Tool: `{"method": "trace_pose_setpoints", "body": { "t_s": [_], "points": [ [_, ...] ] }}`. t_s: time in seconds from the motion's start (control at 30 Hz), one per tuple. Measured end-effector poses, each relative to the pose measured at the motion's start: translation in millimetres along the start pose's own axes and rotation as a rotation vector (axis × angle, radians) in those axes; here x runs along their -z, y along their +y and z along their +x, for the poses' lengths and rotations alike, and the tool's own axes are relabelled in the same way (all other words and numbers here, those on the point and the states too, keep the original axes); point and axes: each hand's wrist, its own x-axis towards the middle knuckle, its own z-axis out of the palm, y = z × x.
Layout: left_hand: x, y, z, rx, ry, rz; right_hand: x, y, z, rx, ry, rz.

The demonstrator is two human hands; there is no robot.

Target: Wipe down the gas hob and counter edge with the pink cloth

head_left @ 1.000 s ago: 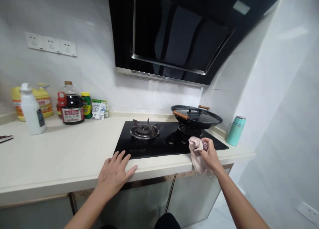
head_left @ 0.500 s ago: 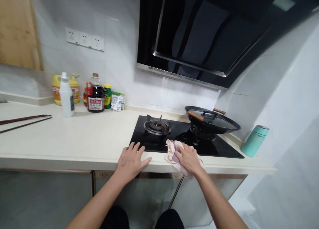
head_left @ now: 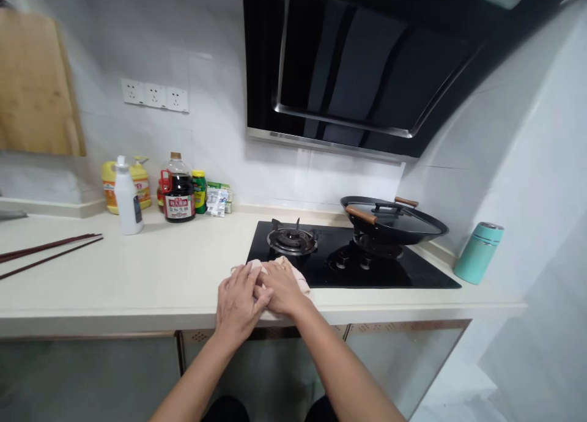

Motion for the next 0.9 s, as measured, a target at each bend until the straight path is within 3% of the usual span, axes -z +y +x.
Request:
{"method": "trace_pose_setpoints", "body": {
  "t_s": [0.1,0.3,0.47,0.6,0.67,0.73,0.9],
  "points": [
    [2.2,-3.0,0.1,-0.006,-0.018,-0.015,9.9,24.5,-26.5,-0.05,0.032,0.026],
    [4.5,4.7,1.6,0.005,-0.046,0.033,38.8,106.5,-117.4,-0.352,0.135,-0.098],
    [5.7,12.9,1.6,-0.031,-0.099,0.095,65.8,183.3,-200.3,-0.724,0.201,-0.301],
    [6.7,17.1,2.0,-0.015,-0.102,0.105,79.8,217.8,-233.7,-1.012,0.202,-0.389],
    [5.8,18.9,2.4,-0.01,-0.088,0.106,77.6,211.4,-231.3,-1.044,0.218,-0.435],
    [3.7,19.7,2.8,-0.004,-0.067,0.117,67.9,186.2,-216.9,-0.986,0.25,-0.47],
    [-3.3,15.1,2.4,-0.018,-0.037,0.161,23.2,77.7,-152.4,-0.643,0.325,-0.297]
  ]
}}
